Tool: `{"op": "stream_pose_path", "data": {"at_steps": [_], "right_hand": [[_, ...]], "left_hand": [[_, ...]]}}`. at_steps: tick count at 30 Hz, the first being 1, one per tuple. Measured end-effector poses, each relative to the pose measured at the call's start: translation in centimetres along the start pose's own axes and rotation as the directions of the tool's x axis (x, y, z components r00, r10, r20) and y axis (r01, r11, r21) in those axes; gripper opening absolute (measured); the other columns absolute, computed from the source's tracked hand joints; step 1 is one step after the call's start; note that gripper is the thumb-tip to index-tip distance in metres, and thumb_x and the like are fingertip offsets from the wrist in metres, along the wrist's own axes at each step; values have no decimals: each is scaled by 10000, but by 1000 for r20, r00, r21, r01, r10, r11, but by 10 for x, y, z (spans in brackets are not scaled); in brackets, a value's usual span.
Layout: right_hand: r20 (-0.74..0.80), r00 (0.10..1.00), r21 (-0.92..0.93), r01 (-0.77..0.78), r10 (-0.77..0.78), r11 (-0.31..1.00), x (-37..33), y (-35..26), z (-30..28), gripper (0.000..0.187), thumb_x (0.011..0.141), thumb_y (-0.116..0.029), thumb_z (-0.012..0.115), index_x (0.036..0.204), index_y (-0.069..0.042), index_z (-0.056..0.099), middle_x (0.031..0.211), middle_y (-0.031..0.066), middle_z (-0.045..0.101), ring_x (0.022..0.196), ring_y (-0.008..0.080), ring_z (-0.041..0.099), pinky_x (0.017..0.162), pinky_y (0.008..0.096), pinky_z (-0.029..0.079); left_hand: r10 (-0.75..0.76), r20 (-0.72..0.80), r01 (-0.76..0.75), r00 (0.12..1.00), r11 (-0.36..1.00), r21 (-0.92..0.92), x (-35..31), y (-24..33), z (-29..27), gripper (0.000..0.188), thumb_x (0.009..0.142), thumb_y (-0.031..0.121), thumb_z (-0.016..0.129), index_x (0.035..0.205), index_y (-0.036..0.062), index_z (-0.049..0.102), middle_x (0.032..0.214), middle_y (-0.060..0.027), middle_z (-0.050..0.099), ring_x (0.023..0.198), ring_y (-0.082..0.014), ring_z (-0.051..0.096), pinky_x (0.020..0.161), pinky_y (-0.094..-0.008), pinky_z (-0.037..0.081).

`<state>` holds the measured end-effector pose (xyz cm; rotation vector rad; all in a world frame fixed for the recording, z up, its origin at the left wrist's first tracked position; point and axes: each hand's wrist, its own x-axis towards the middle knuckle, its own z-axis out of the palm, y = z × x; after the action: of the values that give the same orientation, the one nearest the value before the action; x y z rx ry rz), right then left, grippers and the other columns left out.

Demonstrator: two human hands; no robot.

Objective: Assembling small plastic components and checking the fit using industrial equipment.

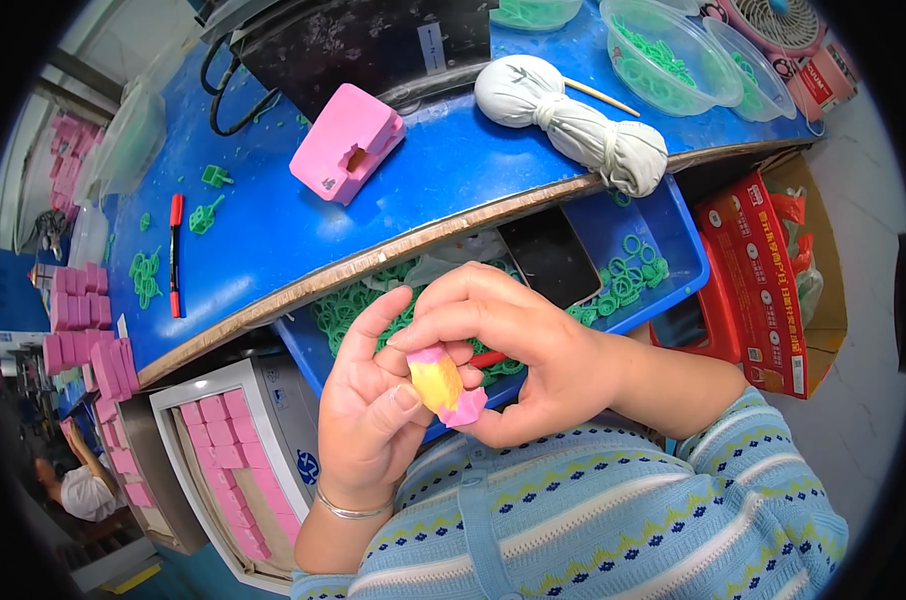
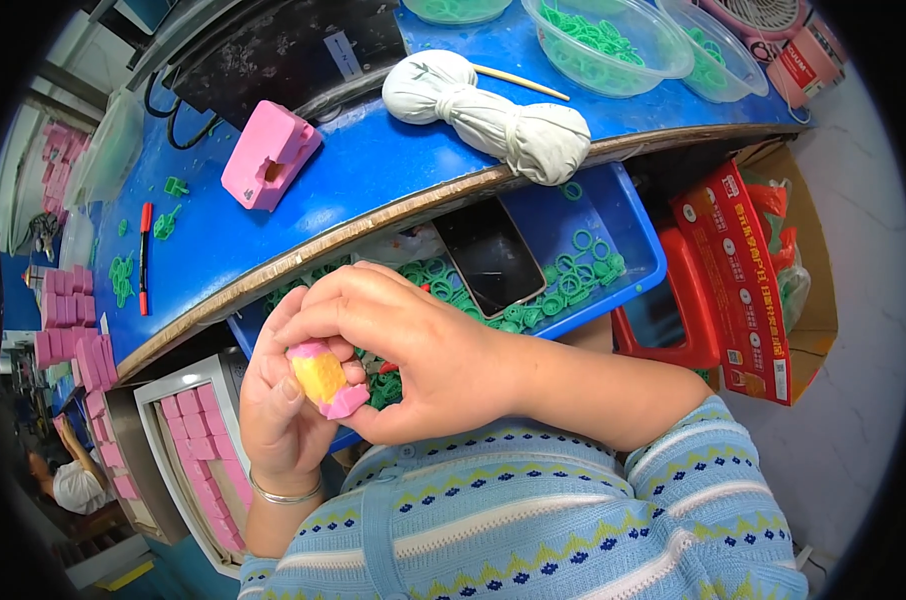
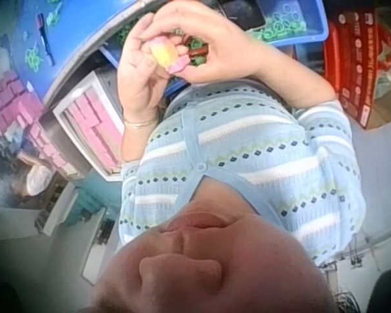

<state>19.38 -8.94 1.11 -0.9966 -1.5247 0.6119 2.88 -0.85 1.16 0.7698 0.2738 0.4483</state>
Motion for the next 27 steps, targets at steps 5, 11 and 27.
{"op": "stream_pose_path", "data": {"at_steps": [5, 11, 27], "right_hand": [[26, 1000, -8, 18, -17, 1000, 0, 0, 0, 529, 646, -58, 686, 1159, -36, 557, 1019, 108, 497, 910, 235, 502, 790, 324, 430], [6, 1000, -58, 24, -23, 998, -1, 0, 1, 509, 651, -65, 685, 1143, -33, 562, 1014, 110, 497, 904, 237, 501, 786, 323, 427], [-37, 999, 17, 12, -11, 1000, 0, 2, 3, 482, 663, -87, 706, 1096, -53, 498, 1041, 110, 542, 975, 300, 513, 895, 382, 397]], "left_hand": [[-4, -146, 3, 989, 1000, -10, 1, 1, 10, 697, 833, 227, 655, 1355, -25, 268, 1069, -219, 575, 907, -288, 639, 786, -371, 552], [0, -20, -1, 1000, 999, -53, -2, 3, 4, 655, 842, 104, 613, 1371, 8, 240, 1132, -282, 554, 1014, -373, 601, 890, -460, 490], [132, -134, -128, 982, 991, 42, -5, -2, 8, 706, 747, -17, 687, 1339, 0, 303, 1173, -201, 543, 1098, -274, 551, 892, -389, 492]]}}
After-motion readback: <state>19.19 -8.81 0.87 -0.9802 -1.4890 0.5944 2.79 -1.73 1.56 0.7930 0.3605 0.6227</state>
